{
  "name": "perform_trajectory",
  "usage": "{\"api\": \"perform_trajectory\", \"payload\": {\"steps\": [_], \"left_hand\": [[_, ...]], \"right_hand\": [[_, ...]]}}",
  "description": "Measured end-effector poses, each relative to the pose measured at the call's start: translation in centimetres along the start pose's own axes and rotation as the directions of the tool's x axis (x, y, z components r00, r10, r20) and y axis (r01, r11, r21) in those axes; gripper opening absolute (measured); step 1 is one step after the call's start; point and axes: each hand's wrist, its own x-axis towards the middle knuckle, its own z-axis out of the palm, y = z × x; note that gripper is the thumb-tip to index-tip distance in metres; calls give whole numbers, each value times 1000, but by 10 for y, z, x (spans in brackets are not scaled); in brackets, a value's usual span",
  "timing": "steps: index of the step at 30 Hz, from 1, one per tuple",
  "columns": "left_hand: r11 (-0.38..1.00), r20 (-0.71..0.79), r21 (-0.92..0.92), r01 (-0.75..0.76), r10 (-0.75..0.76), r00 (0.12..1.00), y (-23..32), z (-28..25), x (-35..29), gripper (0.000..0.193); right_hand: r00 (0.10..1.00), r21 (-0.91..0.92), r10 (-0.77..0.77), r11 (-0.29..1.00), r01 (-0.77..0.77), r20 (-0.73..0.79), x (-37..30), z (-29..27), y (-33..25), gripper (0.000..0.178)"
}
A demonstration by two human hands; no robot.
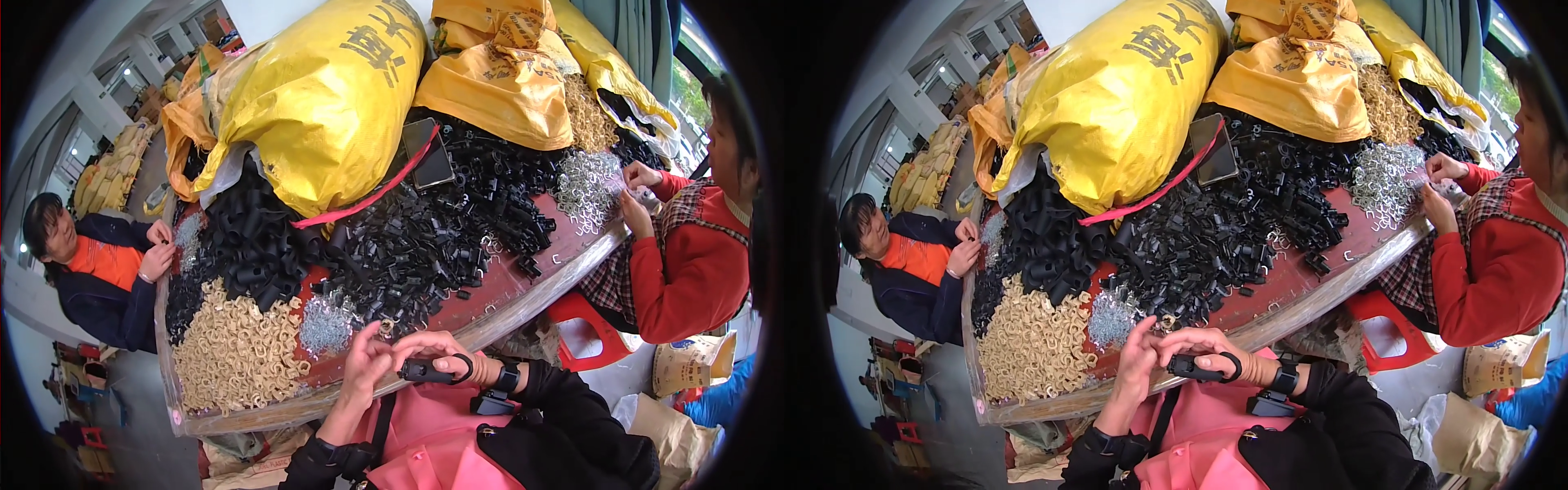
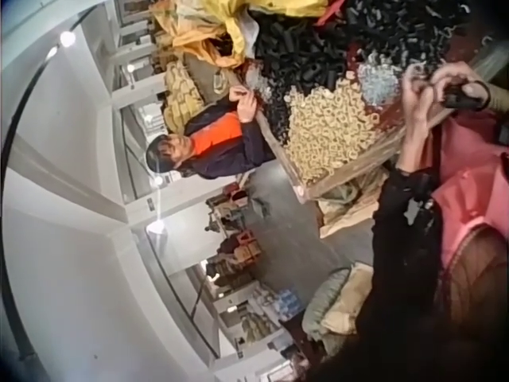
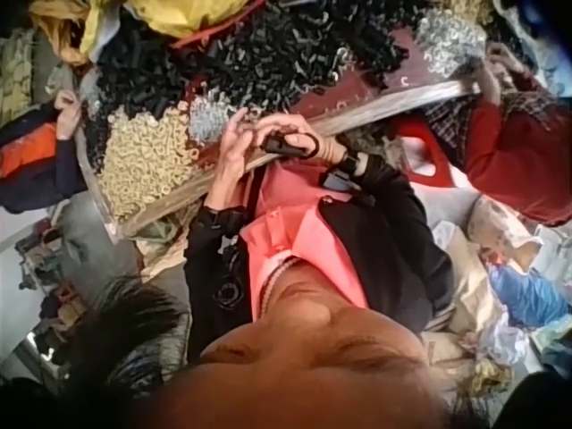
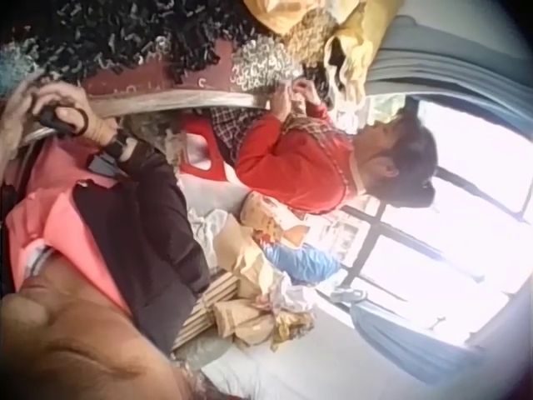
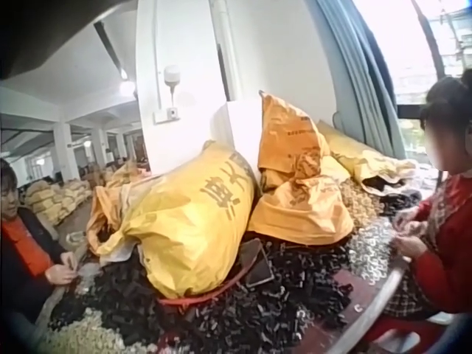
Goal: The person assembles components by hand by picking up a black plastic piece and a metal clip, fitting the clip onto the plastic piece, and then placing the assembled unit back onto the table.
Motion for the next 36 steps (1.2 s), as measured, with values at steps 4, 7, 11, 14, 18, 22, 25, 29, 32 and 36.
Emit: {"api": "perform_trajectory", "payload": {"steps": [4, 7, 11, 14, 18, 22, 25, 29, 32, 36], "left_hand": [[962, -60, -231, -147, 137, 989, 18, 20, 4, 65], [981, 70, -133, -138, 149, 986, 27, 33, 7, 62], [990, 94, -84, -113, 121, 988, 30, 37, 3, 63], [990, 78, -45, -136, 139, 987, 32, 44, -1, 64], [986, 50, -134, -100, 108, 993, 24, 50, -1, 61], [999, 110, 28, -41, 38, 993, 24, 55, 5, 48], [991, 113, 136, -7, -9, 994, 16, 30, 8, 41], [991, 3, 132, 15, -15, 1000, 9, 9, 9, 32], [990, 31, 130, 62, -67, 997, 3, 11, 12, 31], [989, 17, 121, 91, -93, 995, 5, 8, 9, 30]], "right_hand": [[999, -57, -28, 998, 30, 41, 5, 9, 9, 62], [990, -210, -20, 976, 50, 143, 8, 12, 8, 55], [988, -265, 4, 964, 36, 151, 8, 14, 9, 40], [980, -343, -67, 930, 130, 189, 10, 12, 6, 36], [992, -231, -27, 971, 56, 125, 3, 13, 5, 31], [982, -325, 141, 941, -94, 125, -11, -13, -24, 28], [949, -429, 307, 868, -249, 72, -57, -42, -48, 26], [741, -431, 598, 607, -667, -305, -151, -75, -37, 35], [703, -577, 418, 403, -711, -575, -213, -108, 20, 34], [642, -722, 362, -148, -676, -676, -259, -137, 84, 48]]}}
